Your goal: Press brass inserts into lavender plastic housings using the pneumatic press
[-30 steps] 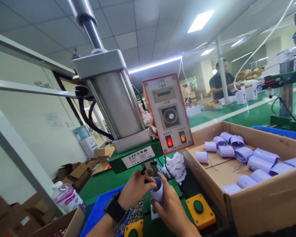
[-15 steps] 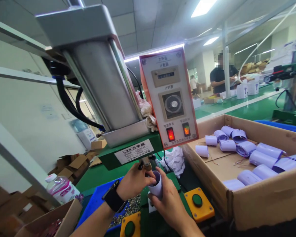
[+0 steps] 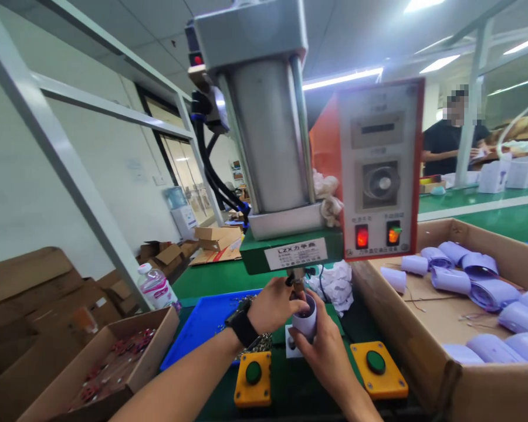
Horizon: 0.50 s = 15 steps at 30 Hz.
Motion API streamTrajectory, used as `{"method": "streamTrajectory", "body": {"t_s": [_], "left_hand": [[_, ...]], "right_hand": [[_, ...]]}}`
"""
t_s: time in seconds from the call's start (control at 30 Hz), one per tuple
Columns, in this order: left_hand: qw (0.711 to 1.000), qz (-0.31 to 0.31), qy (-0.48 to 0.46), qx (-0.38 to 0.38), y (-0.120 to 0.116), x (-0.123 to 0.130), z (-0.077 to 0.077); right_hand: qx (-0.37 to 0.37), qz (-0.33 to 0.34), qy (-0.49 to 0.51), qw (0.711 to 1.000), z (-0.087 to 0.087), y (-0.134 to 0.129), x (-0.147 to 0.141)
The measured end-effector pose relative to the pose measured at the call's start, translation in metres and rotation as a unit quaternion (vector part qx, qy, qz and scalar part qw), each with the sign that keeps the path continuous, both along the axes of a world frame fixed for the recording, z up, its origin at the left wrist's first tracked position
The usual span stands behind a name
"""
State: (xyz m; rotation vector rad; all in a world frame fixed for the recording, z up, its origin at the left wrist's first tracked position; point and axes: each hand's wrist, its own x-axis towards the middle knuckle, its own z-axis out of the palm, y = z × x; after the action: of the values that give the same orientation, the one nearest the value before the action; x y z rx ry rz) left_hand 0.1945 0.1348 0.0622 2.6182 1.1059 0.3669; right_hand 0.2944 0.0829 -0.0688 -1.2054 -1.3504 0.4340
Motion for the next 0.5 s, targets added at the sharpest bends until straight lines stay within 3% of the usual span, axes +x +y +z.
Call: {"method": "streamTrajectory", "body": {"t_s": [0.23, 0.5], "left_hand": [[0.999, -0.047, 0.025, -0.002, 0.0082, 0.0009, -0.0078], [0.997, -0.053, 0.049, -0.007, 0.0104, 0.0054, -0.0061]], "right_hand": [[-0.002, -0.016, -0.038, 0.999, -0.0061, -0.005, 0.002], [-0.025, -0.029, -0.045, 0.998, -0.0071, -0.0059, 0.0045]]}}
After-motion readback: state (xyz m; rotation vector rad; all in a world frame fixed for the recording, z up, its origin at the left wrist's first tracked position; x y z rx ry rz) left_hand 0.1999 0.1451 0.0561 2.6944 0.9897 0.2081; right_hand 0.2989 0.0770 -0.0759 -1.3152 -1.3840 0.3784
